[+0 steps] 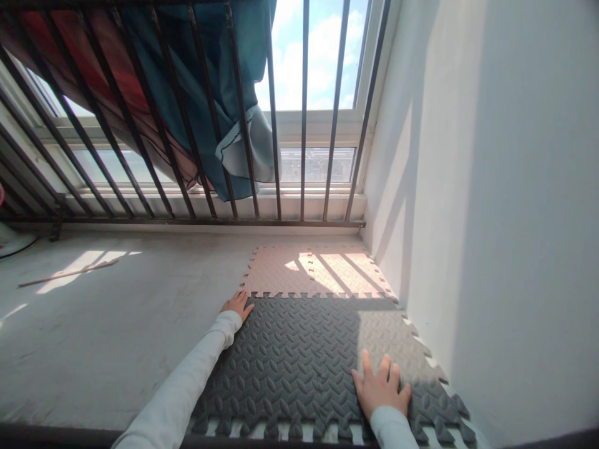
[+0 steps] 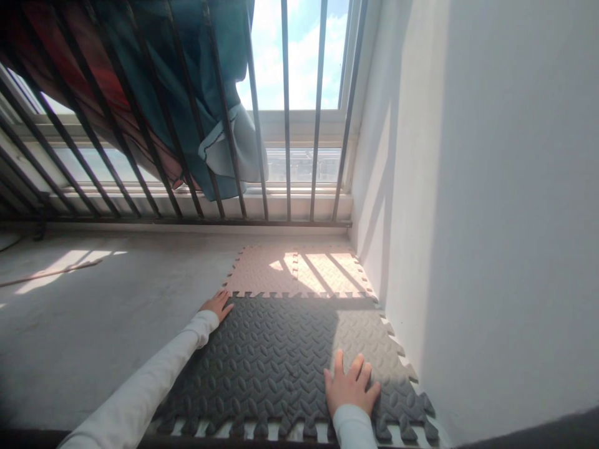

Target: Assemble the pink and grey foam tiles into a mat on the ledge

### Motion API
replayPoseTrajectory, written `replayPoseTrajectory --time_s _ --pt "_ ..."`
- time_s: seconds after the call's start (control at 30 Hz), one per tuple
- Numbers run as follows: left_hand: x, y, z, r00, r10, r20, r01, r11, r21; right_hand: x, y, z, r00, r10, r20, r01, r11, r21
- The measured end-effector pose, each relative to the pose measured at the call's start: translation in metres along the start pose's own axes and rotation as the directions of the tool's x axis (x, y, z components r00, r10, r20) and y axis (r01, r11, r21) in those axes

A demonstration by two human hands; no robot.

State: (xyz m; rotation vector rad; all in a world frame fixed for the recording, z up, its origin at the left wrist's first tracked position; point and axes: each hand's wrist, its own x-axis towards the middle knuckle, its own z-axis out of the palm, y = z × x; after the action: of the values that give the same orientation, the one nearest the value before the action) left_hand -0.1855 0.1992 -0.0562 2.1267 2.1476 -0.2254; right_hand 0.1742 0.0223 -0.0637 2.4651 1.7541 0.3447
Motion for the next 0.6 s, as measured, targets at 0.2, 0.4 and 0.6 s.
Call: replayPoseTrajectory --time_s 0.2,0.4,0.6 --pt "0.0 0.011 -0.011 1.0 -0.001 0.012 0.001 1.0 -0.005 -0.001 -0.001 -0.003 1.0 0.007 -0.012 -0.007 1.0 -0.029" --pt "-0.004 0.015 -0.008 1.0 0.004 -0.002 -0.004 1.0 -0.001 -0.001 0.001 0.0 1.0 -0.002 -0.019 0.002 1.0 -0.013" --pt "0.006 0.008 -0.003 0.997 -0.012 0.076 0.013 1.0 -0.017 -0.002 0.001 0.0 1.0 -0.011 -0.029 0.01 1.0 -0.023"
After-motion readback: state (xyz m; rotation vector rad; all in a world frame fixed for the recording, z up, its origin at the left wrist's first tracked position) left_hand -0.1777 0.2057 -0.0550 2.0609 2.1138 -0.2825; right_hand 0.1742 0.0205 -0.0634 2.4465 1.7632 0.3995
